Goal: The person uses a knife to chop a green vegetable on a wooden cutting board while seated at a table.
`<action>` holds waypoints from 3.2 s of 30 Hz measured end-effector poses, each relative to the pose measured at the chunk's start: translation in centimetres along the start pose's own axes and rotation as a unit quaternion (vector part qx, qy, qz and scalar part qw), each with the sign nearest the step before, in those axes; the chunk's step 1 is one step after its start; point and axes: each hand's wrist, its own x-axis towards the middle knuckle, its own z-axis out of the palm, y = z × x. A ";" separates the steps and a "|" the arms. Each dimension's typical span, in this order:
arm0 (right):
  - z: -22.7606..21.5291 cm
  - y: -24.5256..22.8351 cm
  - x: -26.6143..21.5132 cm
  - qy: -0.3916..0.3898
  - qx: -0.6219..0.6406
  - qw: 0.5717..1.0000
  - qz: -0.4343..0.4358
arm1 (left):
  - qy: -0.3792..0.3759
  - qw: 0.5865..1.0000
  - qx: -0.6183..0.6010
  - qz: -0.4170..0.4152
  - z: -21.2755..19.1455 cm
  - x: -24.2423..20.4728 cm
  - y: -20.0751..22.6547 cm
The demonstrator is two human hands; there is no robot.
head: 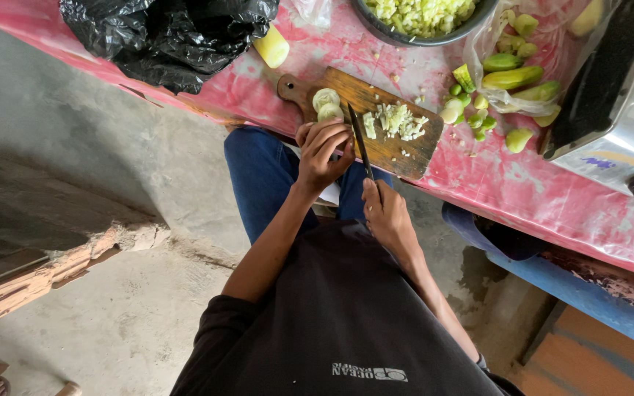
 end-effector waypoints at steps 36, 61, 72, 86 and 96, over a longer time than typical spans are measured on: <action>-1.2 2.1 0.9 0.078 -0.117 0.979 -0.149 | -0.079 0.997 0.028 0.000 -3.5 2.1 3.7; -1.4 1.3 -0.2 0.096 -0.132 0.976 -0.146 | -0.246 0.964 0.092 0.049 -3.3 5.4 3.6; -3.4 2.7 -0.3 -0.002 0.127 0.990 -0.055 | -0.208 0.975 0.066 0.052 -1.1 5.2 1.9; -4.2 3.0 -0.4 0.013 0.140 0.990 -0.031 | -0.291 0.953 0.069 0.049 -0.4 5.9 1.8; -4.0 2.3 -0.1 -0.004 0.090 0.995 -0.029 | -0.279 0.956 0.085 0.034 -1.3 5.0 1.2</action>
